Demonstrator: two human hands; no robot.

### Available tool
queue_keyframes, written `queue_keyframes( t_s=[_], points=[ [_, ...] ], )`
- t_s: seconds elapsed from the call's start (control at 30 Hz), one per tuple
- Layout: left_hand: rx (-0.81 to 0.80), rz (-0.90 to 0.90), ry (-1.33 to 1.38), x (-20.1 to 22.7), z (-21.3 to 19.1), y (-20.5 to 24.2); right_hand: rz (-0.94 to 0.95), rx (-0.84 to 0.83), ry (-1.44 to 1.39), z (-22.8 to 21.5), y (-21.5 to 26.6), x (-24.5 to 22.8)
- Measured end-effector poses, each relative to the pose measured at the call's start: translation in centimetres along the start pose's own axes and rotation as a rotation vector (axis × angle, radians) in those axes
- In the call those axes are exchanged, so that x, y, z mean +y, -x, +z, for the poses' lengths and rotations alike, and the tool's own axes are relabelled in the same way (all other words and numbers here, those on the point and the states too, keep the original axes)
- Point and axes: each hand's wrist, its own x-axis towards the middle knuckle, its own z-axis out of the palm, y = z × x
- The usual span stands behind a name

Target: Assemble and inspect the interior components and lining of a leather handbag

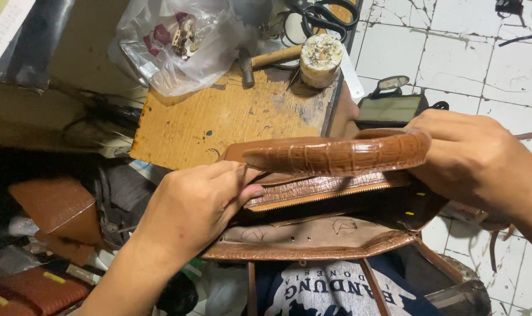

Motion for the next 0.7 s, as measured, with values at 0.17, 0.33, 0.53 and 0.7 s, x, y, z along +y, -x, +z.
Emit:
queue_keyframes(
  t_s=[0.17,0.33,0.53,0.7],
  points=[
    [0.109,0.140,-0.024,-0.9,0.4,-0.3,-0.005,-0.013,0.075,-0.2,-0.6,-0.3],
    [0.144,0.164,-0.074,-1.6,1.1,-0.2,-0.027,-0.022,0.052,-0.4,-0.8,-0.1],
    [0.177,0.192,-0.107,-2.0,1.4,0.0,-0.018,-0.026,0.058,-0.2,-0.7,0.1],
    [0.192,0.204,-0.134,-2.4,1.7,0.2,-0.051,0.004,0.059,-0.2,-1.2,-0.4]
  ],
)
